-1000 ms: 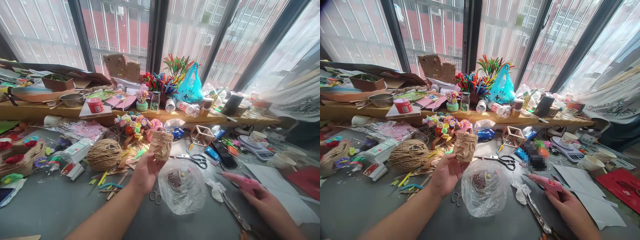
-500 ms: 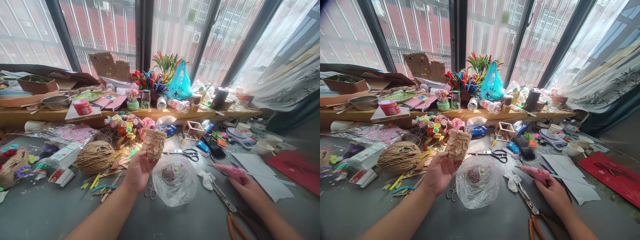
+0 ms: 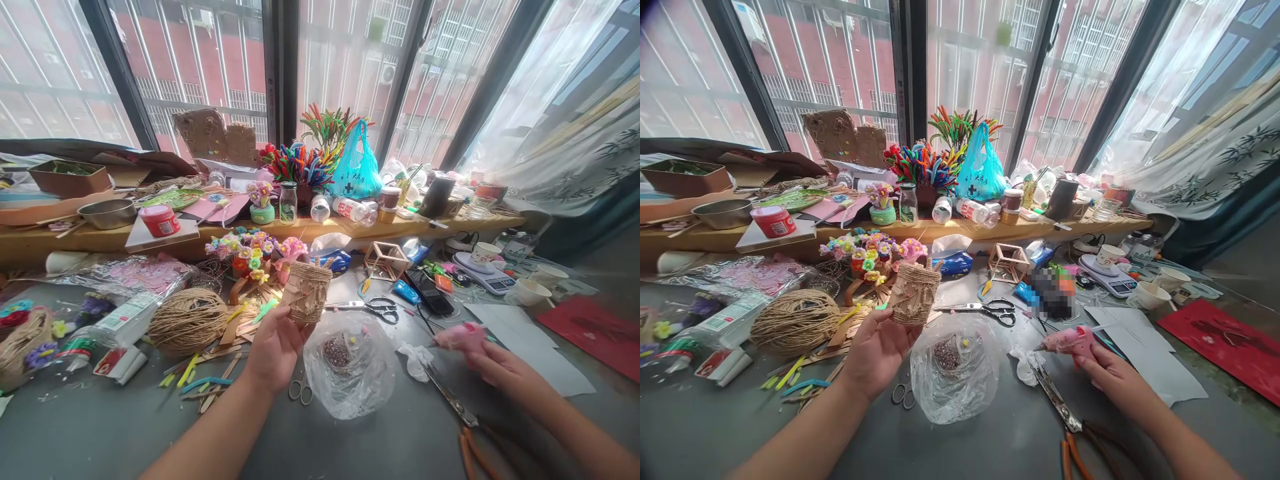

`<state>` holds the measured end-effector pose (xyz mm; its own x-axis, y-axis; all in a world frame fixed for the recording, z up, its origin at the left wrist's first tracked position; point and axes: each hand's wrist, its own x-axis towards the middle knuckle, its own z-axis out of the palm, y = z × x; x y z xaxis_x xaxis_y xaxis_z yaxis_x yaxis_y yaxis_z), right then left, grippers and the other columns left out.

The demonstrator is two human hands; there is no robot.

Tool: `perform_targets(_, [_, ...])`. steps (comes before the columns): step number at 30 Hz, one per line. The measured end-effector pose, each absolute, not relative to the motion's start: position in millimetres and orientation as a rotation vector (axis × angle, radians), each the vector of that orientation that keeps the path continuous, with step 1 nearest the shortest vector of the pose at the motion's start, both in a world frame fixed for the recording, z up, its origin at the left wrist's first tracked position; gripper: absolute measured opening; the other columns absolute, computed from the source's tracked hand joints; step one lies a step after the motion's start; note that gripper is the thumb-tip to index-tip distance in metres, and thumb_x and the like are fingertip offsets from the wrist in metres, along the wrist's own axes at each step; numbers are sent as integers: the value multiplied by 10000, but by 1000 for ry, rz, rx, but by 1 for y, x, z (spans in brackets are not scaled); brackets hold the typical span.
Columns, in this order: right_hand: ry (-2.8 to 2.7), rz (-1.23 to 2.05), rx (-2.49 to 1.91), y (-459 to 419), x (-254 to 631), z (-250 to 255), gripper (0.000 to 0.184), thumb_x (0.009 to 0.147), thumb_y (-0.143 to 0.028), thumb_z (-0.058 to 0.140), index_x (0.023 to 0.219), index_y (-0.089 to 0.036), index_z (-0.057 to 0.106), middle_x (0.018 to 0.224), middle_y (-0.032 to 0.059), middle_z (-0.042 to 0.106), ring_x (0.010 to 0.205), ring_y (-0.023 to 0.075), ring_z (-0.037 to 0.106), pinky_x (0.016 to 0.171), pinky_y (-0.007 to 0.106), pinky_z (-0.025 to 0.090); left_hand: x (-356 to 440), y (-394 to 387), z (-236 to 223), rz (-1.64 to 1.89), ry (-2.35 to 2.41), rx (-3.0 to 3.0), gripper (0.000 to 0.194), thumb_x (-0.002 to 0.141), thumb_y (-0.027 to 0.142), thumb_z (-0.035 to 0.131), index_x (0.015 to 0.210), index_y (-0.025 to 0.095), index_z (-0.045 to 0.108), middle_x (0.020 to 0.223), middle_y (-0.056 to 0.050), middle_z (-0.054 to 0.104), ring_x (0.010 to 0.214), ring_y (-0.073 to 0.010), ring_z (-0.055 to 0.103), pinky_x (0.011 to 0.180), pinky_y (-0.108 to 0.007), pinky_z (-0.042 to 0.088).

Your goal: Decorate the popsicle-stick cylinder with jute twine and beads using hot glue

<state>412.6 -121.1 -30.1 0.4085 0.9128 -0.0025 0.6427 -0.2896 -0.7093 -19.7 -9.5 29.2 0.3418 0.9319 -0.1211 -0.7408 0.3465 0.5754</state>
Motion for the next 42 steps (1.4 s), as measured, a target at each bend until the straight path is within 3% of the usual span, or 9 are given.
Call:
perform_targets(3, [-1440,804,-1998,-128,419,-31,509,869,-671,628,1031,-243,849,812,59,791,731,263,701,615,311,564,-19,-9,30,1132,463,466,460,917,270,646,1368,204,708,1213,-87,832,1065,-251,785,968,-369,595])
perform_targets(7, [-1416,733,-2036,-131,407,-30,478,844,-635,681,1102,-272,852,1062,61,852,923,310,768,797,328,599,-18,-9,31,1127,475,466,455,919,248,635,1366,199,709,1197,-86,836,1053,-231,784,947,-342,600])
perform_targets(11, [-1382,666,-2099,-125,390,-30,488,890,-648,625,1128,-292,860,1166,48,854,1080,342,778,847,339,603,-19,-10,32,1128,484,472,472,920,256,637,1382,186,697,1212,-97,833,1058,-233,784,955,-338,600])
perform_targets(23, [-1442,177,-2126,-136,394,-44,470,959,-645,520,917,-243,760,984,101,777,865,294,735,731,385,569,-17,-10,33,1137,455,503,479,917,244,627,1381,154,701,1161,-110,845,1046,-253,788,946,-360,602])
perform_targets(28, [-1701,-121,-1801,-151,352,-38,286,1004,-479,587,1072,-273,773,1118,96,787,1011,292,754,816,365,592,-15,-12,32,1148,448,469,515,904,228,644,1414,170,678,1184,-104,841,1022,-252,795,941,-373,601])
perform_targets(30, [-1905,-271,-1529,-151,313,-29,198,1009,-341,623,1099,-281,788,1034,89,813,940,274,776,833,365,593,-14,-13,31,1142,453,464,532,899,224,654,1429,176,667,1215,-103,834,1056,-261,791,980,-383,591])
perform_targets(34, [-2189,-47,-1531,-131,224,-5,345,1068,-184,476,1263,-236,755,965,85,809,830,232,757,734,333,567,-14,-13,31,1125,414,479,557,901,234,657,1454,167,651,1220,-113,833,1101,-287,787,1033,-407,572])
perform_targets(39, [-2268,283,-1977,-74,166,7,262,971,-124,559,901,-223,792,929,81,799,858,267,736,754,342,547,-15,-12,31,1113,410,503,553,894,250,672,1442,178,665,1152,-103,852,1030,-278,802,963,-391,594])
perform_targets(42, [-2251,288,-2018,-55,159,2,299,990,-115,543,845,-192,793,896,92,800,849,269,742,882,381,536,-15,-12,31,1155,429,515,543,894,234,683,1436,209,669,1165,-81,849,1050,-262,796,983,-378,586])
